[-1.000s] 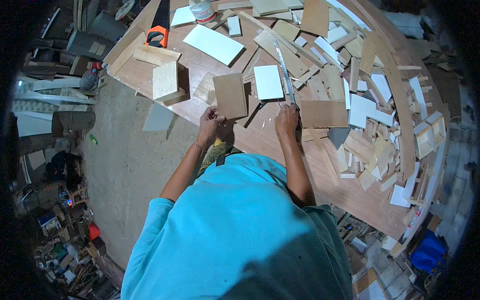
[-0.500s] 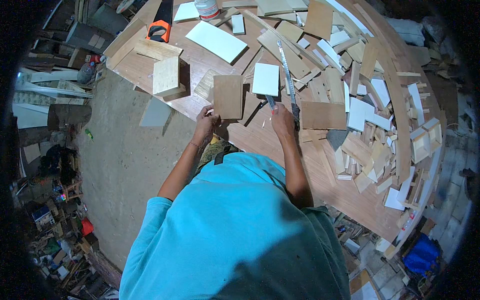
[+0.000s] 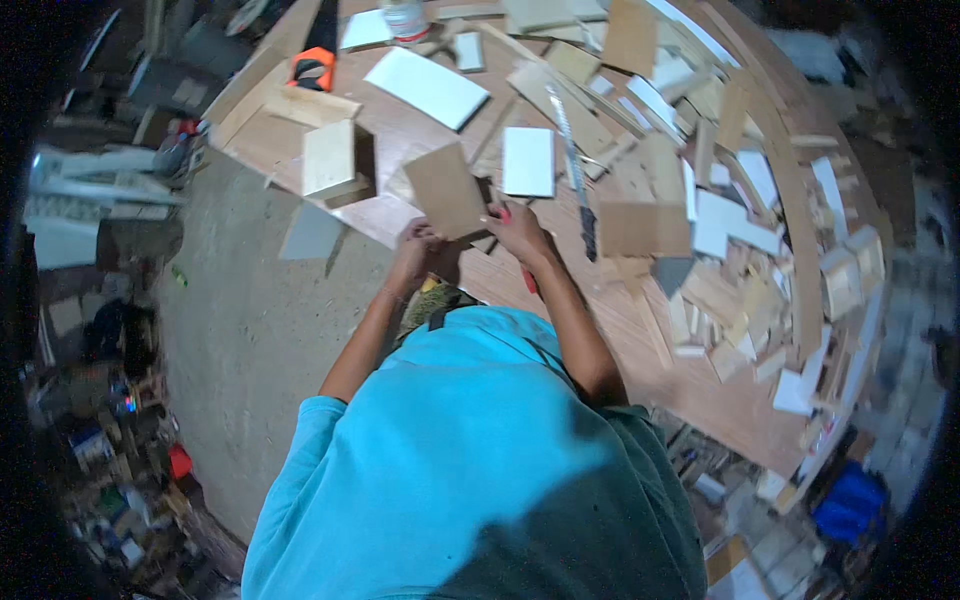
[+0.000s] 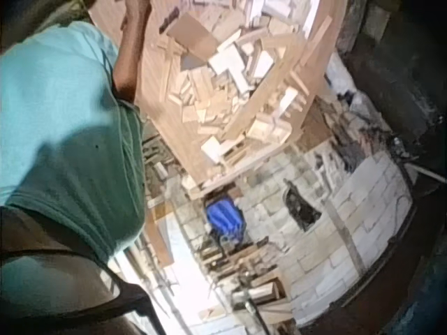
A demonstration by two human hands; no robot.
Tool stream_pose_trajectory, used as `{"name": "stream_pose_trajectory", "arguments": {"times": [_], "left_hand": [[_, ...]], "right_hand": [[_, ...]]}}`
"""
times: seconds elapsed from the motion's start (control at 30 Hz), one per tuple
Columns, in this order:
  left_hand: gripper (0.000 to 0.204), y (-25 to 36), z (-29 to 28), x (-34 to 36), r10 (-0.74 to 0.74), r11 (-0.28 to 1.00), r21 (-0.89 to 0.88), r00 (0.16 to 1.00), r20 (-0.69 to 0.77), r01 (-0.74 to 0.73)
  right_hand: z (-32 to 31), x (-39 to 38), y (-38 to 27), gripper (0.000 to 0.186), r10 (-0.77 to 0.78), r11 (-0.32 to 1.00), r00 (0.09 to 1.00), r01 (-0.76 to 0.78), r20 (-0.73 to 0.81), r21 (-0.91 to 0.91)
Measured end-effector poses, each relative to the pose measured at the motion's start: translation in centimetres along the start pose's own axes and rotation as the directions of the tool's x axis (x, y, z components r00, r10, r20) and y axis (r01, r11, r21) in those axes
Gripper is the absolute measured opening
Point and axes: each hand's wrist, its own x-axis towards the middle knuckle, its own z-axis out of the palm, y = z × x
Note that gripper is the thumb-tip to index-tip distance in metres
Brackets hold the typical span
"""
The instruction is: Measure and cut small pieces of wood using a pencil and a hacksaw.
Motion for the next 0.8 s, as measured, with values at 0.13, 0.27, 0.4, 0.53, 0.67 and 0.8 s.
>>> {"name": "stream_pose_trajectory", "arguments": {"times": [0.13, 0.27, 0.4, 0.53, 0.67, 0.8], "left_hand": [[0.032, 0.3, -0.4, 0.3, 0.111, 0.946, 0.301, 0.993, 0.038, -0.117], [0.066, 6.1, 0.7, -0.2, 0.833, 0.048, 0.884, 0.507, 0.222, -0.466], [0.058, 11.8, 2.0, 1.5, 0.759, -0.217, 0.844, 0.459, 0.462, -0.490], [0.032, 14.0, 2.8, 2.7, 0.337, 0.132, 0.816, 0.799, 0.497, -0.563], [0.023, 14.8, 4.1, 3.1, 0.323, -0.069, 0.797, 0.743, 0.586, -0.599], [0.022, 14.9, 4.8, 4.4, 0.207, -0.149, 0.798, 0.770, 0.603, -0.584]], "right_hand": [[0.4, 0.5, 0.2, 0.018, -0.062, 0.997, 0.998, 0.063, 0.027, -0.046], [0.4, 1.1, 0.3, 0.022, -0.130, 0.989, 0.991, 0.131, 0.018, -0.065], [1.0, 1.3, -0.5, 0.022, -0.189, 0.982, 0.982, 0.189, 0.015, 0.012], [0.4, 0.8, -1.2, 0.031, -0.103, 0.995, 0.991, 0.103, 0.085, 0.004], [-0.3, -0.4, -1.9, 0.033, 0.093, 0.962, 0.957, -0.158, 0.274, 0.225], [-0.7, -1.5, -2.9, 0.029, 0.206, 0.860, 0.903, -0.351, 0.377, 0.370]]}}
